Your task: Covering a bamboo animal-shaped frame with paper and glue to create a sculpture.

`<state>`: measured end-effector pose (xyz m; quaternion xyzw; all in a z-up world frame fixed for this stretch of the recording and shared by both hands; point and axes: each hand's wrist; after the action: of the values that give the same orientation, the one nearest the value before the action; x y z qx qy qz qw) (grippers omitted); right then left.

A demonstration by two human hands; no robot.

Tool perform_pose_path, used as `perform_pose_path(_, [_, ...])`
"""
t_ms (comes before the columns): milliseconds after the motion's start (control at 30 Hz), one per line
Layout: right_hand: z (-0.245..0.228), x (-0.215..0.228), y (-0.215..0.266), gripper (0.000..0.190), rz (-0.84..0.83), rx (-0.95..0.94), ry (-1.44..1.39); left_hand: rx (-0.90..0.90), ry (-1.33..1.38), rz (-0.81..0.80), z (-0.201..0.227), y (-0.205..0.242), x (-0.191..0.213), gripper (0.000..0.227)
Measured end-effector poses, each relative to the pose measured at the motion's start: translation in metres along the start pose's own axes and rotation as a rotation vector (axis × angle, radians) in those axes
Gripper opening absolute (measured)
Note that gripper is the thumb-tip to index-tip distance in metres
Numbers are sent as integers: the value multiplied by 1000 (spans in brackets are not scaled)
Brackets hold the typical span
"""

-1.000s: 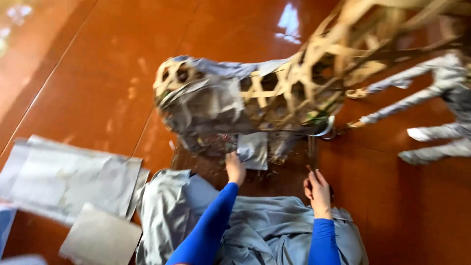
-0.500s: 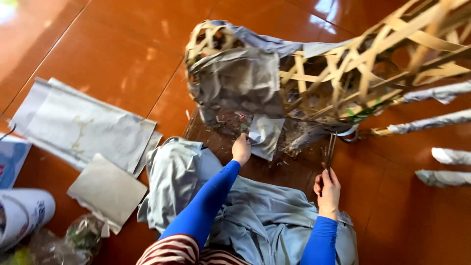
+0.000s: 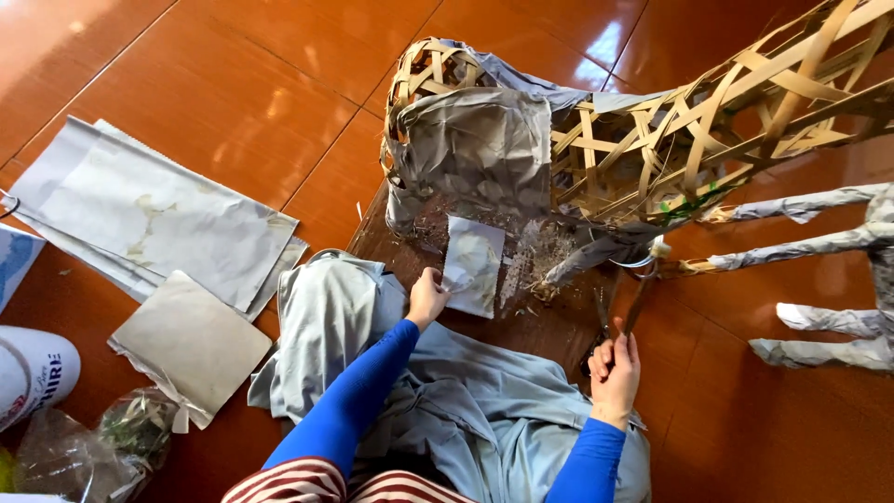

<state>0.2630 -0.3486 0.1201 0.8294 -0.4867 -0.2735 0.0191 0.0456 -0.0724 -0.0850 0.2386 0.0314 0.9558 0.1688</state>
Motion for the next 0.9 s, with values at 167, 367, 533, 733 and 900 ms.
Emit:
perform_pose_path(167, [-6,7,47,36,-161,111,-142,242,255,-43,-16,-4,-10,57])
perform_pose_path(367, [24,10,85,36,-258,-35,-60,482,685,-146,-26,-10,-19,52])
perform_pose_path(533, [54,-38,96,38,-96,-82,531,548,738,-206,-30,-6,-21,45])
perform_pose_path(733, [87,-80,65,45,-106,352,1360,561,728,-279,-16,-2,-15,44])
perform_pose_path(900, [106,-130,13,52,-100,496,1925,550,761,-302,-20,-2,-25,40])
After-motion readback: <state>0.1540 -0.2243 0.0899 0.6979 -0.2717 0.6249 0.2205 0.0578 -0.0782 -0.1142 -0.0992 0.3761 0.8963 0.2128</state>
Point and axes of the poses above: each hand's wrist, its own y-axis away from the middle knuckle, its own x-axis out of the back of the hand, z = x × y, and after that the axes turned 6 degrees about z, right-handed
